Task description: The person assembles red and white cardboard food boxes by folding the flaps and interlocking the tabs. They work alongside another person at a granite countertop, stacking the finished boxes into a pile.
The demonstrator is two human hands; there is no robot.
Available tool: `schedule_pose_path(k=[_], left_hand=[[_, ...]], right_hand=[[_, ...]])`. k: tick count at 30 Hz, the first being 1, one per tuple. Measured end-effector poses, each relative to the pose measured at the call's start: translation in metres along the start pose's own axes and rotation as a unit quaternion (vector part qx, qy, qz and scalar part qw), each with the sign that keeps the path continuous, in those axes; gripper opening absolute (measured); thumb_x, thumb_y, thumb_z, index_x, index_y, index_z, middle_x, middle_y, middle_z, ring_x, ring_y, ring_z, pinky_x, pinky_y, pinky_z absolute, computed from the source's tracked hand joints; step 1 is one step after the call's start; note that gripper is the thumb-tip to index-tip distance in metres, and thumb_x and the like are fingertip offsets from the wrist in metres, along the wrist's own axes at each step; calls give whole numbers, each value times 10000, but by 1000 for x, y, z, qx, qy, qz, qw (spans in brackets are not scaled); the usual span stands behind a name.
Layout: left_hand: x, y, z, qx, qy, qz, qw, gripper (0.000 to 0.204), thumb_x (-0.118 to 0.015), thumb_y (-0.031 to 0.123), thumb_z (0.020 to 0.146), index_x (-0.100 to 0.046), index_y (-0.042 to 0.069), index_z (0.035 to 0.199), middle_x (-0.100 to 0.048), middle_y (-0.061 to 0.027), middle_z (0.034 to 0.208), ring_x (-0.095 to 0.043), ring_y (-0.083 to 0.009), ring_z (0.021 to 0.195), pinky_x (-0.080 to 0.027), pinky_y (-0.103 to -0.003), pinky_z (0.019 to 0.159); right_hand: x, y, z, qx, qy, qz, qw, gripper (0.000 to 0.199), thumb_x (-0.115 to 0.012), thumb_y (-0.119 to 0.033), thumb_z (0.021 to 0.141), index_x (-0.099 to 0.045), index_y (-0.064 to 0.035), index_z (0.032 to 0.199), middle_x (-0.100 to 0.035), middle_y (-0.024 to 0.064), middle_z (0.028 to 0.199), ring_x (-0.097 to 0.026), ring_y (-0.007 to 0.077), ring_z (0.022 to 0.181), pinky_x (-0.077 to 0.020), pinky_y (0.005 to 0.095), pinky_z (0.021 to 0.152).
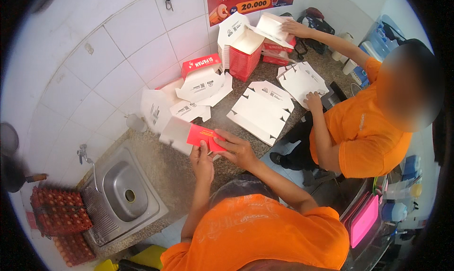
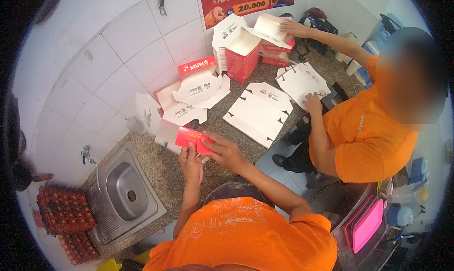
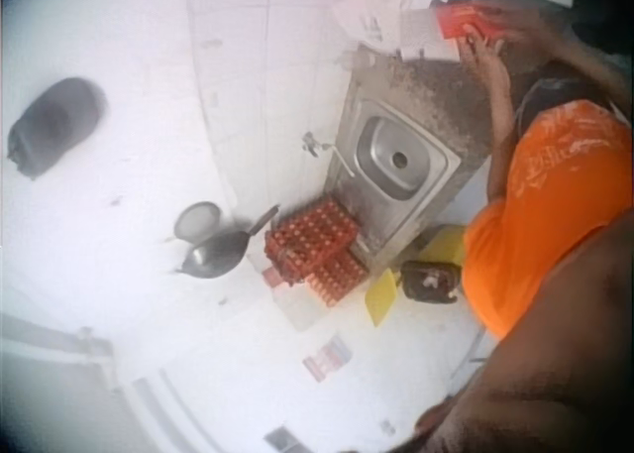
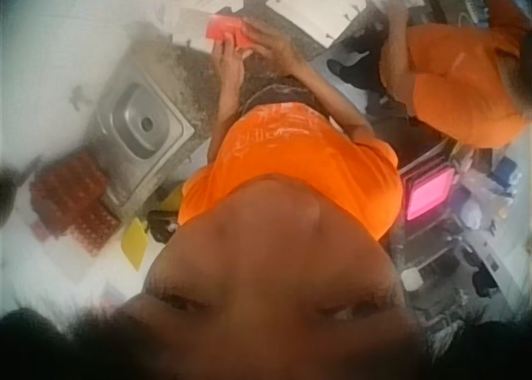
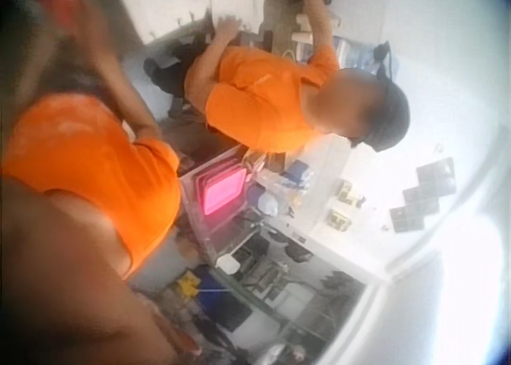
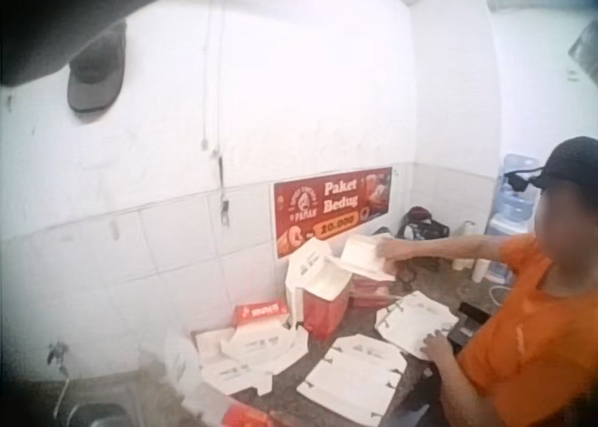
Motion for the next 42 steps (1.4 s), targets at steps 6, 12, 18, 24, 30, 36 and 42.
schedule_pose_path(k=[6, 12, 18, 24, 30, 36, 42], left_hand=[[10, 6, 4, 20, -28, 5, 999, 322, -505, 275, 1097, -577, 8, 1262, -669, -88, 1176, -654, -161, 1060, -535, -332, 906], [-1, -6, 3, -43, -14, 22, 999, 358, -507, 277, 1096, -555, -3, 1315, -651, -110, 1223, -644, -185, 1107, -521, -359, 949], [-23, 14, -7, -70, 4, -35, 997, 352, -510, 283, 1099, -616, -31, 1217, -655, -92, 1159, -614, -135, 1022, -480, -291, 862], [-7, -3, -8, -144, -28, 58, 988, 355, -500, 256, 1098, -537, -19, 1318, -618, -142, 1272, -621, -228, 1168, -508, -365, 955], [-22, 21, -21, -145, -3, -74, 987, 375, -506, 297, 1093, -576, -27, 1268, -626, -148, 1250, -626, -209, 1131, -516, -360, 901], [-1, 7, -23, -223, 15, 110, 968, 366, -501, 289, 1095, -586, -26, 1262, -637, -141, 1204, -621, -190, 1100, -502, -326, 895], [-7, 33, -14, -232, 12, 209, 950, 364, -485, 260, 1101, -620, -62, 1205, -674, -118, 1111, -623, -132, 991, -495, -279, 832]], right_hand=[[-7, -9, -10, 59, -50, -47, 996, 525, -751, -110, 866, -638, -123, 1379, -502, 192, 1516, -496, 393, 1392, -442, 451, 1140], [-22, -1, 3, 12, 72, -33, 997, 543, -760, -42, 835, -647, -69, 1366, -422, 267, 1556, -435, 437, 1433, -385, 473, 1174], [-9, 5, 10, 131, 8, -12, 991, 546, -721, -57, 873, -606, -55, 1406, -387, 235, 1592, -423, 434, 1440, -374, 502, 1184], [-19, -2, 12, 102, 71, 7, 992, 533, -749, -96, 853, -635, -56, 1372, -433, 244, 1557, -441, 454, 1422, -396, 520, 1166], [-17, -6, 23, 187, 52, 4, 981, 450, -767, -138, 859, -694, -34, 1291, -487, 292, 1496, -485, 481, 1380, -408, 509, 1148], [-36, -14, 31, 142, 114, 62, 981, 494, -763, -106, 839, -678, -52, 1323, -488, 237, 1521, -469, 461, 1400, -409, 511, 1151], [-37, -19, 30, 20, 60, 130, 989, 354, -622, -161, 996, -676, -31, 1321, -545, 213, 1471, -596, 376, 1275, -483, 422, 1059]])
Point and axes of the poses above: each hand's wrist, its own z-axis towards the middle knuckle, its own x-axis out of the back of the hand, y = z × x, the point moved 3 cm from there along z, towards the middle knuckle
